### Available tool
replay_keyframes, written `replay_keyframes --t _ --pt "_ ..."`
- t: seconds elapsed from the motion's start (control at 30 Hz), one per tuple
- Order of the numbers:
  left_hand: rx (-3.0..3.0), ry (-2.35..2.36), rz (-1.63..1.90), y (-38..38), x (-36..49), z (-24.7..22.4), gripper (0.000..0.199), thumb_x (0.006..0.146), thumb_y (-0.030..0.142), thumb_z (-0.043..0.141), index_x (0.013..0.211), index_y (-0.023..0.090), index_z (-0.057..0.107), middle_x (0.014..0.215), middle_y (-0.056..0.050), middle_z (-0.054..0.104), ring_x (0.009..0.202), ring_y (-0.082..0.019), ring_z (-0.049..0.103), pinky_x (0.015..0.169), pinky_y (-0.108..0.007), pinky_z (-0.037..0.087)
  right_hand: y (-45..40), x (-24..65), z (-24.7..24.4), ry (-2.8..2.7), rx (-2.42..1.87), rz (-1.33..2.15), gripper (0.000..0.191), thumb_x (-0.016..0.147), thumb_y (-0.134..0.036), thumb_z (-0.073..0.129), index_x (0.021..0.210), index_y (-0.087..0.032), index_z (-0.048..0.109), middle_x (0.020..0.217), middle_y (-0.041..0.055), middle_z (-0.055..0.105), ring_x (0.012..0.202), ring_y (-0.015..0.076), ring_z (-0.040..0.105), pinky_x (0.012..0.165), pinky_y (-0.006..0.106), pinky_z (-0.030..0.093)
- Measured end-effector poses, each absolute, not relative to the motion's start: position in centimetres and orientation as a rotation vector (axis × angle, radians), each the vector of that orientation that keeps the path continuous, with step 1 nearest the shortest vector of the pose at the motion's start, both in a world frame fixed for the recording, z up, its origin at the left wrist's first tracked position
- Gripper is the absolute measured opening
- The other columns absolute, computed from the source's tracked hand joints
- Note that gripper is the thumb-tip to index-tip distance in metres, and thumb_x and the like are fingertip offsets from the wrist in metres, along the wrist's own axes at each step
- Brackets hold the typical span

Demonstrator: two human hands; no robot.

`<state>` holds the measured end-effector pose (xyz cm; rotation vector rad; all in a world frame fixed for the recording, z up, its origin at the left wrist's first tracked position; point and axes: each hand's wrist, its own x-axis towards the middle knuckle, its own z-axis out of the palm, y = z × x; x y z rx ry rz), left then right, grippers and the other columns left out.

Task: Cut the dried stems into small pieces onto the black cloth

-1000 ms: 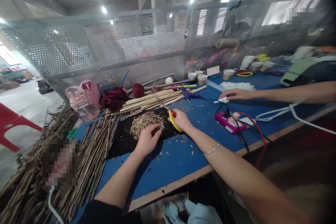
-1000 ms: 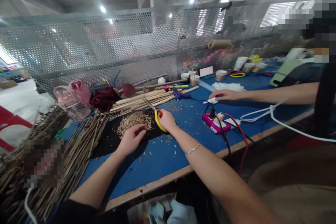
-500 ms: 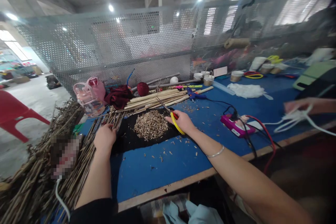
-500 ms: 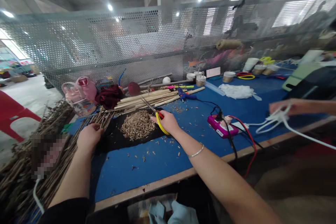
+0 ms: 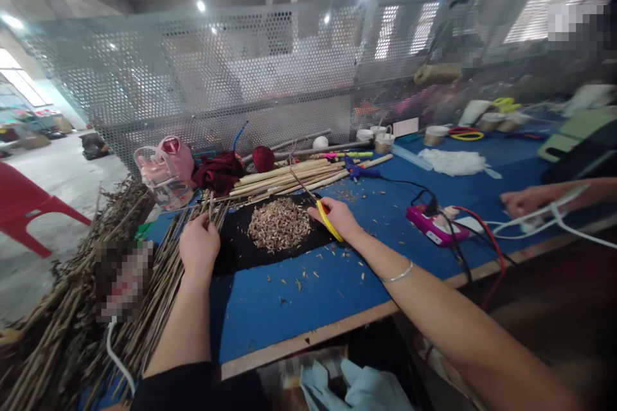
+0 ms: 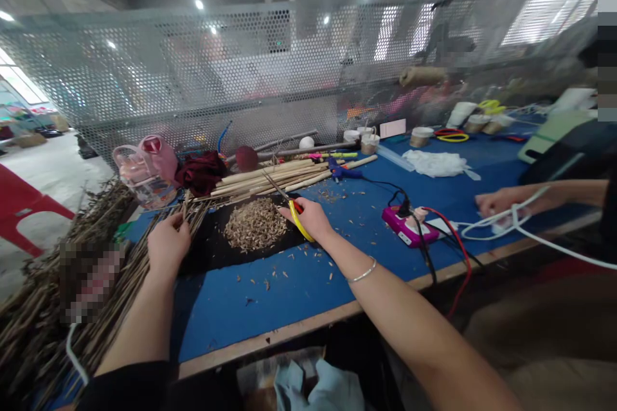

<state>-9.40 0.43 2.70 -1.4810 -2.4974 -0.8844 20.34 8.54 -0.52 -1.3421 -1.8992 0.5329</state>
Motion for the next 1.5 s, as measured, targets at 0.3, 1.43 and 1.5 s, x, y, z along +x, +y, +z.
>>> replay_keyframes --t 0.3,1.43,1.5 --pt "-1.54 -2.231 -3.03 0.6 -2.9 2.7 0.044 0.061 0.033 0.069 0.1 0.016 0.059 0.068 0.002 0.056 0.055 -0.006 0.053 0.049 -0.016 0.042 8.6 20.2 -0.4 -1.822 -1.394 0.523 0.037 0.066 -0.053 0.058 0.061 -0.018 0.05 0.053 -0.0035 0.045 0.051 0.0098 0.037 0.048 0.021 0.027" --pt "-1.555 -2.067 -3.199 -0.1 -1.7 2.4 0.04 0.063 0.034 0.07 0.097 0.016 0.062 0.065 0.003 0.057 0.046 -0.003 0.046 0.041 -0.013 0.035 6.8 20.0 1.6 -1.313 -0.628 1.664 0.022 0.059 -0.028 0.058 0.067 -0.021 0.039 0.038 -0.0106 0.038 0.032 0.0054 0.031 0.034 0.019 0.02" --pt "-2.217 -2.308 -2.934 -1.0 -1.8 3.3 0.034 0.065 0.035 0.068 0.093 0.015 0.066 0.057 0.003 0.056 0.037 -0.002 0.037 0.034 -0.014 0.027 7.3 20.3 1.7 -1.214 -0.654 1.638 0.023 0.058 -0.029 0.057 0.068 -0.022 0.038 0.038 -0.0113 0.036 0.032 0.0054 0.03 0.034 0.019 0.019"
